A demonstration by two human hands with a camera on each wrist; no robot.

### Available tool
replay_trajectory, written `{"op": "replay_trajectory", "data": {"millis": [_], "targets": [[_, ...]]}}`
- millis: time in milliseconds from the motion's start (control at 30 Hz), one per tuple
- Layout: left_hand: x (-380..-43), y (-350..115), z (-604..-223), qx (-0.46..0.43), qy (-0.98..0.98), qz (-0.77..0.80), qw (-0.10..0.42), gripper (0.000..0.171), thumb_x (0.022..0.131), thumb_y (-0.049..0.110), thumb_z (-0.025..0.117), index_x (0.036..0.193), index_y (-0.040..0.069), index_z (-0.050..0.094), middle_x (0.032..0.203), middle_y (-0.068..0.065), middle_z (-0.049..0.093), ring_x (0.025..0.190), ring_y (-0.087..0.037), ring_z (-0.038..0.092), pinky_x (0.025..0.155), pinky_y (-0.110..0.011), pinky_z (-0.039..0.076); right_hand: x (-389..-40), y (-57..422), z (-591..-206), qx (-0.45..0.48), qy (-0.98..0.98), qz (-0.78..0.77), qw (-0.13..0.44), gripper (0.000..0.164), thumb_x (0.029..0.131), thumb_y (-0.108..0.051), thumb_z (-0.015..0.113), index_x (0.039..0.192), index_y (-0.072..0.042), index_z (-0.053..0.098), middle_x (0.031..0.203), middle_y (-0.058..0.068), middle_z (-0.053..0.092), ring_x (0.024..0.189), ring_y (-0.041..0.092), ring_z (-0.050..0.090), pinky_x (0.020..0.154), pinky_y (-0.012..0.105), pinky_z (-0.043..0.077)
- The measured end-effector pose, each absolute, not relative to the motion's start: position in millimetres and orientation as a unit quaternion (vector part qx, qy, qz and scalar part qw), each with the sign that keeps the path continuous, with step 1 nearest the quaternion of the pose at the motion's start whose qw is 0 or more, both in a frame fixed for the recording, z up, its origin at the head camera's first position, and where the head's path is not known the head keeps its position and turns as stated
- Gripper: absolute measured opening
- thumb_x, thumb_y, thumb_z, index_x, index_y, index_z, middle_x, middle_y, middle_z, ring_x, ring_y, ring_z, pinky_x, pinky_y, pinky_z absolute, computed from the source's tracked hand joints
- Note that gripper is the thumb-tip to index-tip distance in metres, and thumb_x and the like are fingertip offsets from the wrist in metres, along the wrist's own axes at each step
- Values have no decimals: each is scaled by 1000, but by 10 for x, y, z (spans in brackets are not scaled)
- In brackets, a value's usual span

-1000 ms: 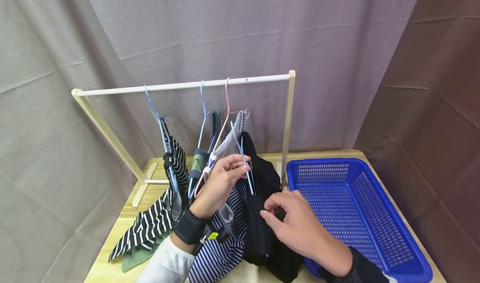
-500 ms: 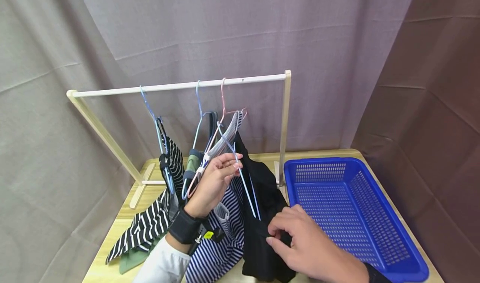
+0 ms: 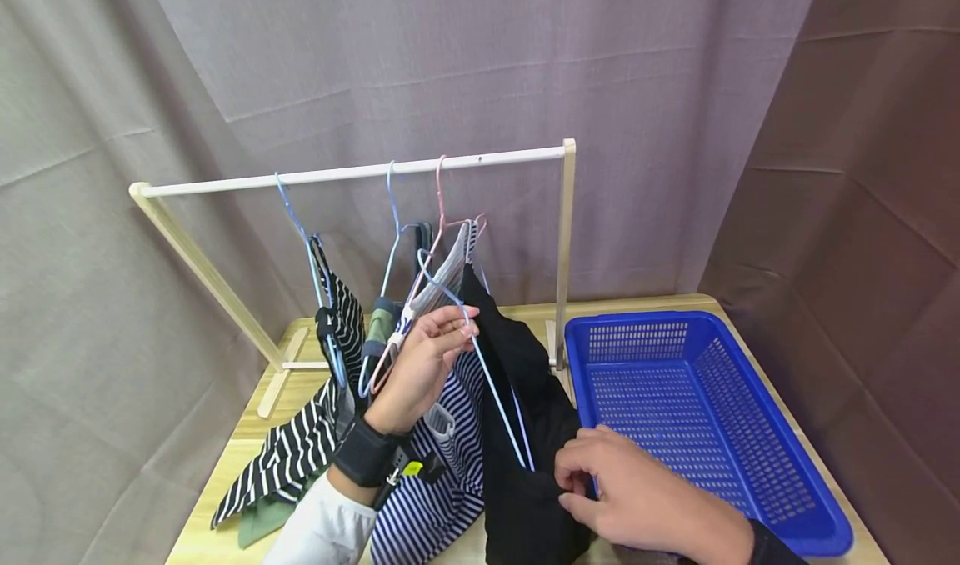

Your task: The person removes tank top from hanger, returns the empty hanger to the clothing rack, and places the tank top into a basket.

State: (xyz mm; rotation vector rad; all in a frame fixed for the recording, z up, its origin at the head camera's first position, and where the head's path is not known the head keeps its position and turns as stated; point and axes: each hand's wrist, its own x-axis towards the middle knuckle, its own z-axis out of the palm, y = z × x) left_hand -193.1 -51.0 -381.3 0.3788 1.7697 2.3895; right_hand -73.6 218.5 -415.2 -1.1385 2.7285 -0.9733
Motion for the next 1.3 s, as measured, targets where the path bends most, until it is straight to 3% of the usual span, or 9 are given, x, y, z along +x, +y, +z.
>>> {"op": "replay_trajectory", "data": {"millis": [167,367,500,600,767,867,1033,1300], "targets": [[-1945,-531,-3842,121,583,801,69,19,102,-3,57,120,-7,62,118,-5,67,94,-8,65,86,-21,55,-781,2253,-4151,-380,878,-289,14,28,93,-17,80,88,-39,63,82,-28,53,84,-6,46,69,17,36],[-1977,-572,-3837,116,555,821,67,16,102,-2,56,115,1,66,104,2,68,91,-9,63,83,-21,54,-834,2271,-4228,-409,874,-263,-20,35,87,-13,83,80,-35,56,78,-28,47,79,-7,40,70,17,31],[-1959,-654,-3820,130,560,814,87,16,102,0,57,113,4,67,102,4,68,92,-10,63,84,-22,53,-872,2264,-4238,-367,901,-226,-49,39,84,-14,86,79,-36,55,78,-29,46,76,-7,39,70,19,33],[-1926,-739,-3819,163,597,778,112,17,103,1,56,116,-5,65,108,5,70,93,-10,63,86,-23,54,-898,2250,-4205,-299,931,-191,-86,41,83,-15,88,77,-37,54,75,-27,46,74,-5,39,66,21,34],[-1878,-893,-3826,228,680,688,112,30,103,1,55,126,-18,60,98,5,69,89,-11,63,83,-22,55,-935,2208,-4148,-208,959,-160,-107,38,86,-17,87,76,-34,54,72,-21,47,72,2,37,62,21,30],[-1839,-959,-3825,251,707,652,109,30,103,2,56,125,-16,64,98,-4,70,87,-11,62,81,-21,54,-948,2192,-4144,-189,964,-162,-94,36,88,-16,85,77,-31,55,73,-18,49,72,5,38,61,22,30],[-1742,-1028,-3848,286,740,598,120,27,103,3,60,123,-13,67,124,-32,70,91,-5,66,84,-17,56,-975,2188,-4185,-187,965,-167,-72,37,88,-16,85,76,-30,54,72,-17,49,71,5,39,61,22,32],[-1710,-1058,-3896,319,758,558,107,25,104,2,61,123,-11,69,128,-32,71,95,-4,69,88,-16,58,-1009,2180,-4219,-197,966,-160,-54,36,89,-19,86,77,-30,54,72,-17,49,70,5,40,62,23,33]]}}
